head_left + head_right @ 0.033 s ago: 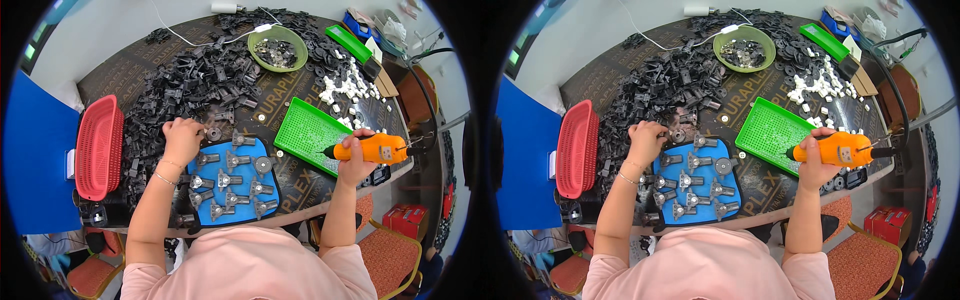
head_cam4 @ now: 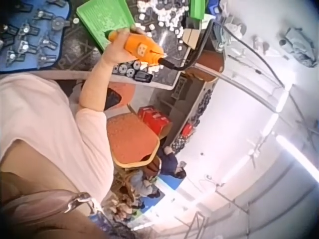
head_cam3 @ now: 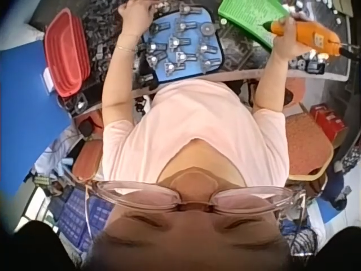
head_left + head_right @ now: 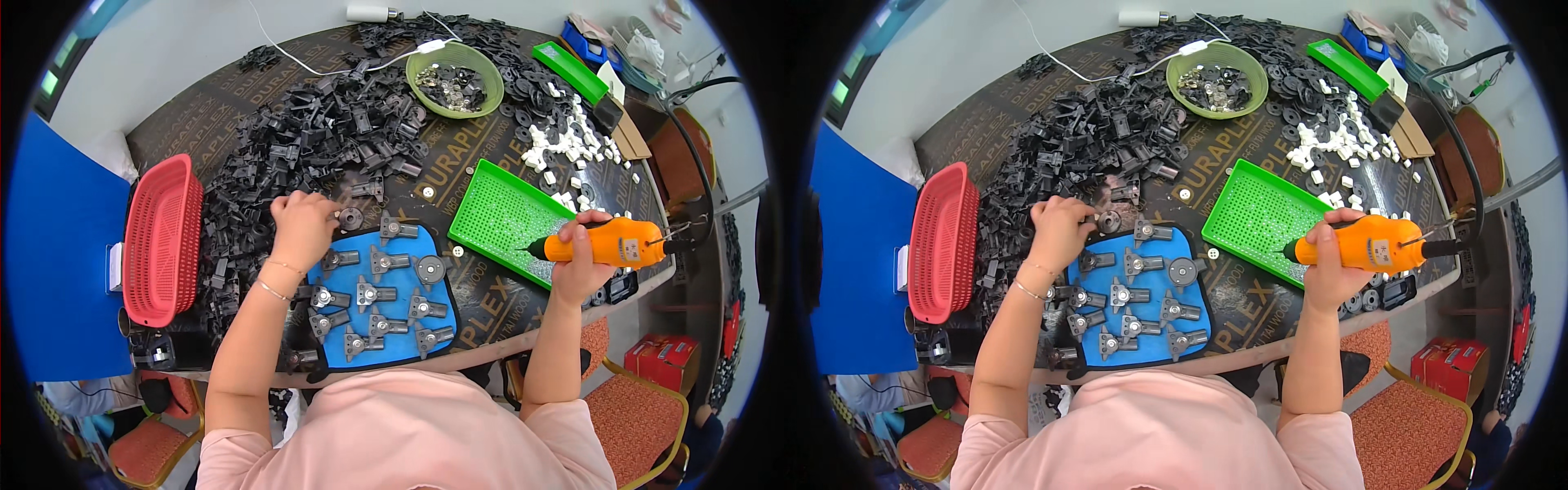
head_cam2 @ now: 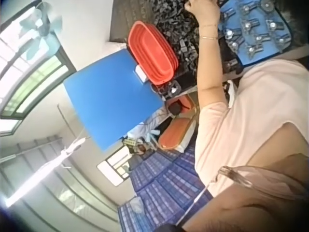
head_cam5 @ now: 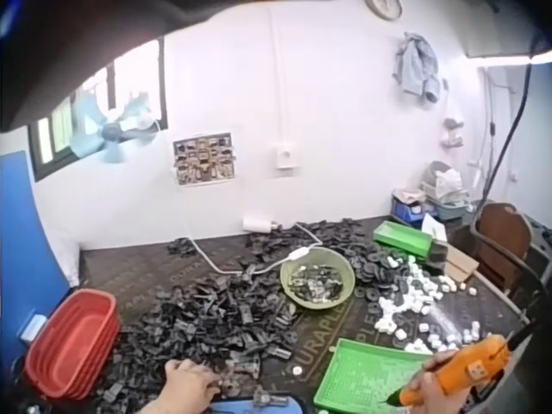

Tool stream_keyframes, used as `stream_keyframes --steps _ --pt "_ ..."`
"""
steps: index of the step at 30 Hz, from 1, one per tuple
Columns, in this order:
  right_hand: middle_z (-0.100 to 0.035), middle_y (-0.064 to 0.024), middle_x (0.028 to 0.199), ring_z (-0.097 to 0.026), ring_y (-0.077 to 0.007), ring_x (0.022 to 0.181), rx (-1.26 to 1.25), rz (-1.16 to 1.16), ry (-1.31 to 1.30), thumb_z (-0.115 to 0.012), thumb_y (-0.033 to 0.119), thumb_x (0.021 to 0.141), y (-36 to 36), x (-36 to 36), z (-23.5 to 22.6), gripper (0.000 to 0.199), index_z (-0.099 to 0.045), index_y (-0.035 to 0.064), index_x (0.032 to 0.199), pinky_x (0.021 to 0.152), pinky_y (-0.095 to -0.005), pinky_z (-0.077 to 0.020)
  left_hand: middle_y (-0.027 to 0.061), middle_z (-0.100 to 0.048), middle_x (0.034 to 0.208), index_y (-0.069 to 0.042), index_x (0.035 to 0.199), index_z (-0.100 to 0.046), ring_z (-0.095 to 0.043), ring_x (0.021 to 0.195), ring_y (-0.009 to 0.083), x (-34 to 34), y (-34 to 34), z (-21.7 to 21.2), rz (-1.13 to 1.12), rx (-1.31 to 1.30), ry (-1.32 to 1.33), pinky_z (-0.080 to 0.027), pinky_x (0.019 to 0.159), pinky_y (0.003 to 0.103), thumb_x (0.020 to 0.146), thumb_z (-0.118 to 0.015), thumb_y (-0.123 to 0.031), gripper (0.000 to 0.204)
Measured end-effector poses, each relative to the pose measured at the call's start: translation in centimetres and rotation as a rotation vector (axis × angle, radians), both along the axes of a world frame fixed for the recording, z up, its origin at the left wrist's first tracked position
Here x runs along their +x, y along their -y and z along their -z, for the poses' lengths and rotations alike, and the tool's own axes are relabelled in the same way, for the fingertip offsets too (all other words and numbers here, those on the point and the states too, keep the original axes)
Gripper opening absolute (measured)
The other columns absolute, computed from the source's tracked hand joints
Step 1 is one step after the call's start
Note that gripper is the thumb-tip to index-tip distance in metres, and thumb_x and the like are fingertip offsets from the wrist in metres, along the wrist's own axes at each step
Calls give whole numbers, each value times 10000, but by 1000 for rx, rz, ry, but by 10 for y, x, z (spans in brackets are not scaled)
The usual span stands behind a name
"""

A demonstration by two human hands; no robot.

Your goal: Assembling small mechanical components using an electric screwdriver on a factory workbench.

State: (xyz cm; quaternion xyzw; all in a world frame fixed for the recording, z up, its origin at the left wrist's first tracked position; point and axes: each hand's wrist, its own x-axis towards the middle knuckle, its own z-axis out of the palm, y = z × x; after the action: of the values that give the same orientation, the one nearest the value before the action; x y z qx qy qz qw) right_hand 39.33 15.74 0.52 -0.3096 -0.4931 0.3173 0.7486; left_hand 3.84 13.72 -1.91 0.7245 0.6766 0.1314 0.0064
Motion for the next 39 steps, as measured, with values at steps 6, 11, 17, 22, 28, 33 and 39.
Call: stream_keyframes --steps 6,11,17,22,28,33,39 --pt "-533 -109 943 -544 -162 681 -16 -4 -17 -560 -58 809 4 -7 -3 309 -461 35 1086 635 -276 -459 43 -595 1001 -93 952 -691 -489 1045 242 20 -19 18 -69 -146 -187 -293 922 462 661 -785 -318 380" --pt "-530 -109 938 -540 -160 677 -23 7 -20 -557 -47 811 7 -8 -2 308 -454 33 1090 633 -276 -455 38 -581 979 -98 989 -653 -481 1062 259 26 -32 16 -151 -244 -145 -289 935 471 637 -807 -290 429" --pt "-529 -111 935 -539 -161 674 -34 24 -27 -554 -47 814 10 -10 -2 298 -457 32 1085 631 -278 -455 104 -620 928 -62 1008 -614 -594 895 283 21 -38 0 86 -414 248 -460 769 387 687 -748 -70 348" --pt "-529 -114 943 -539 -163 674 -49 14 -27 -554 -47 817 10 -11 -2 293 -459 29 1084 630 -280 -455 126 -627 935 -45 926 -629 -616 850 297 5 -31 -2 216 -296 404 -493 728 362 695 -665 42 249" --pt "-530 -115 946 -542 -163 682 -56 3 -36 -549 -52 821 9 -16 0 283 -463 28 1078 633 -279 -455 124 -598 1090 -22 806 -637 -599 929 307 -10 -26 5 371 -322 419 -490 775 353 706 -545 130 204" --pt "-532 -114 946 -541 -162 680 -45 0 -37 -543 -58 823 9 -20 -1 278 -466 29 1076 634 -280 -454 123 -568 1182 -17 824 -611 -578 1004 320 -19 -28 4 382 -328 408 -488 822 352 715 -478 166 252" --pt "-535 -113 942 -539 -160 677 -51 -21 -32 -546 -62 819 10 -22 -1 284 -470 27 1078 631 -281 -452 56 -579 1016 -87 824 -616 -532 1001 268 3 -24 9 126 -28 187 -351 924 428 667 -743 -119 205"
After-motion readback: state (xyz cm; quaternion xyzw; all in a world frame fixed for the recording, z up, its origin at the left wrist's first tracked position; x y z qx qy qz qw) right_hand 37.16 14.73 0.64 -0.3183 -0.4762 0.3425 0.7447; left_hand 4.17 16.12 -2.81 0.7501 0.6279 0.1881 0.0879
